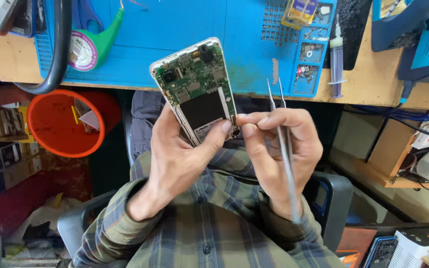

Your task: The person assembles a disassembled smartphone by inserting the motherboard into the chassis and using tweezers to connect internal ribbon cables. They then attach the back cover to the phone.

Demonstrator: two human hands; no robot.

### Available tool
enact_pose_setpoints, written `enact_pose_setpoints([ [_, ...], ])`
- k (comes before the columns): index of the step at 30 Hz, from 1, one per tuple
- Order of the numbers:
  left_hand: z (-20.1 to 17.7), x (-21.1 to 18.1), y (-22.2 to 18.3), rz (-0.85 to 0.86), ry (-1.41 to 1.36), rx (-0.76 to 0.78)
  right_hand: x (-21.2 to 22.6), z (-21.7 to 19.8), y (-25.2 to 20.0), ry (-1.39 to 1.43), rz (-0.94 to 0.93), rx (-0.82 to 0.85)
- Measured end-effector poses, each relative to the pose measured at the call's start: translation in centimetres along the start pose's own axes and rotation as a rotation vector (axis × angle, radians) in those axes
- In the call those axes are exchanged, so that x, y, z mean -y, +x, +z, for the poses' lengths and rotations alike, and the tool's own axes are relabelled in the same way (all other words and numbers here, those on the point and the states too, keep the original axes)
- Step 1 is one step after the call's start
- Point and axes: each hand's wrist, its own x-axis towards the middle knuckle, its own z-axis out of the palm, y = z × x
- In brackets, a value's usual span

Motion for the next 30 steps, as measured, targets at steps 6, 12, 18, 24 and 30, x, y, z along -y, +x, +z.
enact_pose_setpoints([
  [6, -0.3, 0.1, 1.3, -0.104, -0.128, 0.047, -0.7, 0.7, 0.9, -0.12, -0.191, 0.066],
  [12, 0.5, 3.1, 3.4, -0.216, -0.554, -0.02, -3.5, 1.0, 2.7, 0.048, -0.14, 0.052],
  [18, -0.2, 4.2, 4.8, -0.224, -0.636, -0.108, -4.7, 0.2, 5.6, 0.081, 0.014, 0.23],
  [24, -3.0, 3.9, 5.6, -0.163, -0.621, -0.212, -6.2, 1.8, 12.2, -0.264, -0.302, 0.22],
  [30, -6.6, 2.1, 5.4, -0.219, -0.753, -0.233, -5.0, 0.9, 15.4, -0.365, -0.237, 0.706],
])
